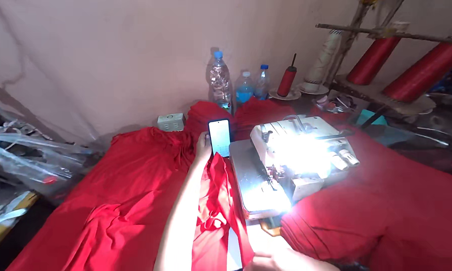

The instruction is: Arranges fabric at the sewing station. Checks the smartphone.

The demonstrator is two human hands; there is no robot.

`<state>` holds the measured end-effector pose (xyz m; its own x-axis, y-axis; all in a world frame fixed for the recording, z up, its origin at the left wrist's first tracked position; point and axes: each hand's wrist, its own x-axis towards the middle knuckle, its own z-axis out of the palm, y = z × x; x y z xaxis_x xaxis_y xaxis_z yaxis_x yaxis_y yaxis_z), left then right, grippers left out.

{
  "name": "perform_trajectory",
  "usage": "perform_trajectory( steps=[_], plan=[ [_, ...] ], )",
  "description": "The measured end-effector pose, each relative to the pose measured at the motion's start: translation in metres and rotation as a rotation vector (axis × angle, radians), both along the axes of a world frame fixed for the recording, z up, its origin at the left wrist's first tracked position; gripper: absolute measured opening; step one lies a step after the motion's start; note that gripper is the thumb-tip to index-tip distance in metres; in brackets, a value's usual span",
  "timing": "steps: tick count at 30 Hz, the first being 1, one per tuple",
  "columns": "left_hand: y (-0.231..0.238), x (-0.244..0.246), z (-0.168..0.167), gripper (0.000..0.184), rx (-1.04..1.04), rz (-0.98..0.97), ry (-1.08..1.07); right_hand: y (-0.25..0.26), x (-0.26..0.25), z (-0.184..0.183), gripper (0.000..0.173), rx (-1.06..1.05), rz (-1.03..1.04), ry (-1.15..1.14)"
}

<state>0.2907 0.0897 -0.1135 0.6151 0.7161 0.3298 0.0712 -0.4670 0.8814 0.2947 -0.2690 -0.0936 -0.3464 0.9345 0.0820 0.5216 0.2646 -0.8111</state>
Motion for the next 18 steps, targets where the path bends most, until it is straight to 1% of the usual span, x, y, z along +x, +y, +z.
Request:
perform_trajectory(
  steps=[2, 4, 5, 7, 10, 12, 13, 14, 15, 17, 18],
  plan=[
    [-0.007, -0.002, 0.004, 0.035, 0.041, 0.024, -0.002, 0.011, 0.008, 0.013, 0.028, -0.010, -0.061, 0.001],
    [-0.009, -0.002, 0.006, 0.032, 0.120, 0.088, 0.026, 0.027, 0.013, 0.024, 0.026, 0.053, -0.161, -0.001],
    [-0.011, -0.003, 0.008, 0.031, 0.142, 0.120, 0.059, 0.038, 0.014, 0.029, 0.028, 0.106, -0.216, 0.010],
    [-0.016, -0.005, 0.013, 0.030, 0.167, 0.172, 0.088, 0.061, 0.014, 0.044, 0.031, 0.136, -0.338, 0.084],
    [-0.018, -0.013, 0.023, 0.031, 0.223, 0.217, 0.010, 0.095, 0.016, 0.071, 0.034, 0.194, -0.569, 0.119],
    [-0.018, -0.026, 0.041, 0.033, 0.259, 0.241, -0.046, 0.127, 0.019, 0.073, 0.032, 0.355, -0.740, 0.157],
    [-0.018, -0.034, 0.053, 0.035, 0.265, 0.251, -0.052, 0.145, 0.022, 0.071, 0.035, 0.451, -0.831, 0.168],
    [-0.019, -0.043, 0.065, 0.036, 0.253, 0.258, -0.053, 0.164, 0.026, 0.070, 0.044, 0.501, -0.906, 0.179],
    [-0.019, -0.051, 0.076, 0.036, 0.239, 0.268, -0.062, 0.180, 0.031, 0.070, 0.053, 0.496, -0.957, 0.211],
    [-0.021, -0.062, 0.098, 0.034, 0.208, 0.308, -0.119, 0.205, 0.040, 0.072, 0.066, 0.384, -0.964, 0.321],
    [-0.023, -0.068, 0.105, 0.033, 0.186, 0.322, -0.145, 0.212, 0.043, 0.071, 0.068, 0.307, -0.923, 0.382]
  ],
)
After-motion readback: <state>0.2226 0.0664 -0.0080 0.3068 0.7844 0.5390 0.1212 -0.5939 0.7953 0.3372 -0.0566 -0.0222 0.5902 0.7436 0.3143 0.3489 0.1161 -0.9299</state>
